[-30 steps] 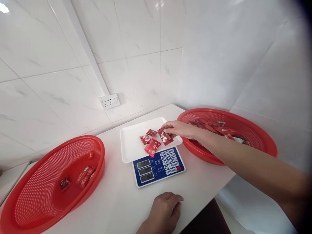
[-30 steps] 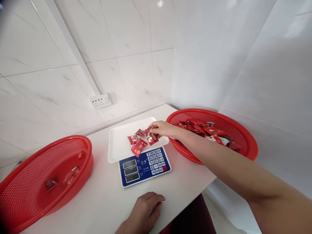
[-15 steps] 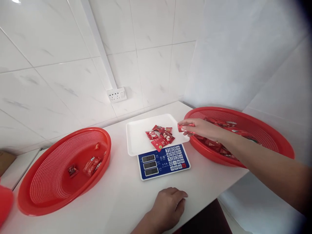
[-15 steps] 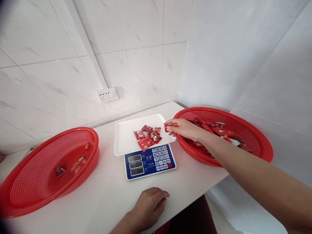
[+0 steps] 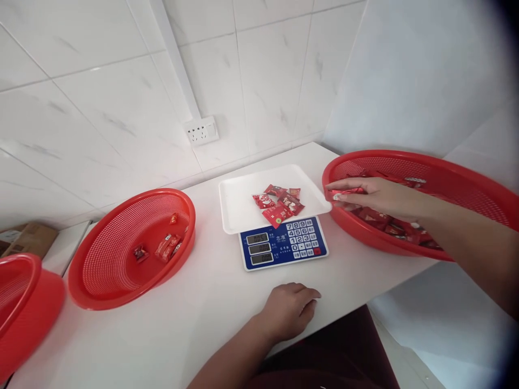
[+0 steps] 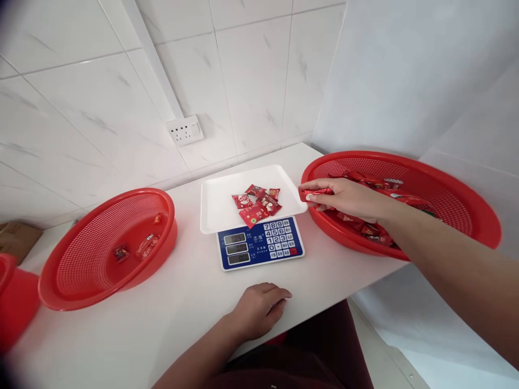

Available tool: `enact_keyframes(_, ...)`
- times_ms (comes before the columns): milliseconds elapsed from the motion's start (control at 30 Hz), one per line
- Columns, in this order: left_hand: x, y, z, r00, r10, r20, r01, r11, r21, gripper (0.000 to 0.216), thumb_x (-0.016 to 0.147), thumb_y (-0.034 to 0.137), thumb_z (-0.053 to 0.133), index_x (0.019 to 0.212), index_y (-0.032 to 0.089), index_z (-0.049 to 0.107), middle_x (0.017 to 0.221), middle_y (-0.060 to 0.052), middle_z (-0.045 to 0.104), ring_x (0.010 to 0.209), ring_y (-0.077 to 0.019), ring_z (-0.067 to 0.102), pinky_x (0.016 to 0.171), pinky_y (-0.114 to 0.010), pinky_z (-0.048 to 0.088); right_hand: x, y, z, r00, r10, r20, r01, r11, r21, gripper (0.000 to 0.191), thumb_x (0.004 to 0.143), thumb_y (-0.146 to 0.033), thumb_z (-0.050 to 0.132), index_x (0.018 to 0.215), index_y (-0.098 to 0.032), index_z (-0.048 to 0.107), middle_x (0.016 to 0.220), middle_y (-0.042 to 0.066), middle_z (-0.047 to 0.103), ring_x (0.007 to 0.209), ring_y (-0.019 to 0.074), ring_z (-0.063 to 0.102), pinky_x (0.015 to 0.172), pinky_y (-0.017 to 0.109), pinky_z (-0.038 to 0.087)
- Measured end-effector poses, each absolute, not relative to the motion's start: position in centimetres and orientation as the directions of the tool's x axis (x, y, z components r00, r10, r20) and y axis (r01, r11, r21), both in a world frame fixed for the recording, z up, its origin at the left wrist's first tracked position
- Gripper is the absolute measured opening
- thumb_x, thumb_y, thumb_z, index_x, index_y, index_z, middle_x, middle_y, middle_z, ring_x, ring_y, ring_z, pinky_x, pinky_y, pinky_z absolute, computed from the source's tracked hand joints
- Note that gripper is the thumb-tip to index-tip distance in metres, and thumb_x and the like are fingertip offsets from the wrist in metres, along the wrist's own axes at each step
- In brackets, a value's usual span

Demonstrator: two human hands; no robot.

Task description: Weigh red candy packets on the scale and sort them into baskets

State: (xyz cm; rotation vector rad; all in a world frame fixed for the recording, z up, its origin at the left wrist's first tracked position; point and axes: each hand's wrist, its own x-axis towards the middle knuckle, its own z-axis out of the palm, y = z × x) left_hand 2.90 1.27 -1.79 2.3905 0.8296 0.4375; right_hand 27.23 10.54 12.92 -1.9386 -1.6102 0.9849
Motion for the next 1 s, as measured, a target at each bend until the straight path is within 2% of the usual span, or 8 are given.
enact_keyframes(100, 2.9, 1.3, -1.7, 0.759, 0.643, 0.099, 0.471, -0.648, 0.599, 0.029, 0.088, 0.02, 0.042, 0.11, 0.019, 0.059, 0.1, -0.005, 0.069, 0.09, -0.0181, 0.064, 0.081, -0.03, 0.05, 27.2, 10.6, 12.7, 0.067, 0.947, -0.316, 0.591, -0.292, -0.752, 0.043, 0.081, -0.038, 0.055, 0.122, -0.027, 0.054, 0.088, 0.007, 0.07, 0.09, 0.0222, 0.064, 0.048, 0.02, 0.049)
enact_keyframes(233, 2.9, 1.4, -1.7, 0.756, 0.647, 0.101, 0.472, -0.645, 0.601, 0.029, 0.087, 0.019, 0.042, 0.11, 0.019, 0.06, 0.1, -0.005, 0.069, 0.089, -0.0184, 0.064, 0.081, -0.03, 0.05, 27.6, 11.0, 12.1, 0.039, 0.954, -0.296, 0.609, -0.258, -0.75, 0.047, 0.08, -0.037, 0.055, 0.127, -0.029, 0.05, 0.096, 0.007, 0.069, 0.088, 0.0228, 0.064, 0.047, 0.022, 0.049)
enact_keyframes(400, 2.9, 1.3, -1.8, 0.752, 0.65, 0.115, 0.46, -0.641, 0.614, 0.028, 0.087, 0.019, 0.042, 0.109, 0.02, 0.06, 0.097, -0.005, 0.069, 0.087, -0.0179, 0.064, 0.079, -0.03, 0.051, 26.7, 12.5, 11.3, -0.075, 0.976, -0.204, 0.636, -0.111, -0.763, 0.044, 0.081, -0.029, 0.054, 0.125, -0.027, 0.051, 0.122, 0.005, 0.059, 0.095, 0.0201, 0.063, 0.082, 0.031, 0.052)
enact_keyframes(500, 3.0, 1.3, -2.0, 0.743, 0.659, 0.116, 0.466, -0.634, 0.618, 0.028, 0.086, 0.019, 0.043, 0.108, 0.02, 0.061, 0.094, -0.005, 0.069, 0.086, -0.018, 0.064, 0.078, -0.029, 0.051, 24.9, 13.9, 11.2, -0.163, 0.977, -0.14, 0.64, -0.003, -0.768, 0.042, 0.082, -0.029, 0.052, 0.124, -0.025, 0.053, 0.127, 0.004, 0.056, 0.108, 0.0228, 0.057, 0.089, 0.035, 0.049)
enact_keyframes(600, 3.0, 1.4, -2.0, 0.734, 0.67, 0.109, 0.474, -0.621, 0.624, 0.028, 0.086, 0.018, 0.043, 0.107, 0.02, 0.061, 0.094, -0.005, 0.069, 0.085, -0.0179, 0.064, 0.077, -0.029, 0.051, 23.2, 14.8, 11.4, -0.268, 0.963, -0.033, 0.623, 0.147, -0.768, 0.049, 0.083, -0.033, 0.052, 0.131, -0.027, 0.045, 0.135, 0.002, 0.048, 0.121, 0.024, 0.046, 0.099, 0.037, 0.041)
enact_keyframes(700, 2.9, 1.5, -1.8, 0.731, 0.674, 0.108, 0.481, -0.62, 0.62, 0.028, 0.086, 0.018, 0.043, 0.108, 0.02, 0.061, 0.095, -0.005, 0.069, 0.086, -0.018, 0.064, 0.078, -0.029, 0.051, 23.0, 14.6, 11.9, -0.236, 0.971, -0.021, 0.706, 0.157, -0.691, 0.053, 0.083, -0.039, 0.051, 0.134, -0.029, 0.042, 0.137, 0.003, 0.046, 0.122, 0.0276, 0.045, 0.099, 0.041, 0.039)
enact_keyframes(900, 2.8, 1.5, -1.7, 0.74, 0.664, 0.11, 0.48, -0.635, 0.606, 0.028, 0.086, 0.02, 0.043, 0.108, 0.02, 0.061, 0.097, -0.005, 0.069, 0.086, -0.0184, 0.064, 0.079, -0.03, 0.051, 27.3, 10.5, 11.1, -0.081, 0.995, 0.05, 0.897, 0.095, -0.432, 0.048, 0.084, -0.038, 0.044, 0.129, -0.023, 0.048, 0.132, 0.006, 0.051, 0.119, 0.0299, 0.047, 0.1, 0.042, 0.038)
enact_keyframes(1000, 2.8, 1.4, -1.7, 0.751, 0.652, 0.101, 0.481, -0.645, 0.594, 0.028, 0.087, 0.02, 0.042, 0.109, 0.02, 0.06, 0.099, -0.005, 0.069, 0.088, -0.0186, 0.064, 0.08, -0.03, 0.05, 29.9, 8.0, 8.9, 0.067, 0.993, 0.096, 0.922, -0.025, -0.387, 0.046, 0.083, -0.042, 0.044, 0.126, -0.029, 0.05, 0.128, 0.004, 0.055, 0.116, 0.0289, 0.05, 0.095, 0.041, 0.043)
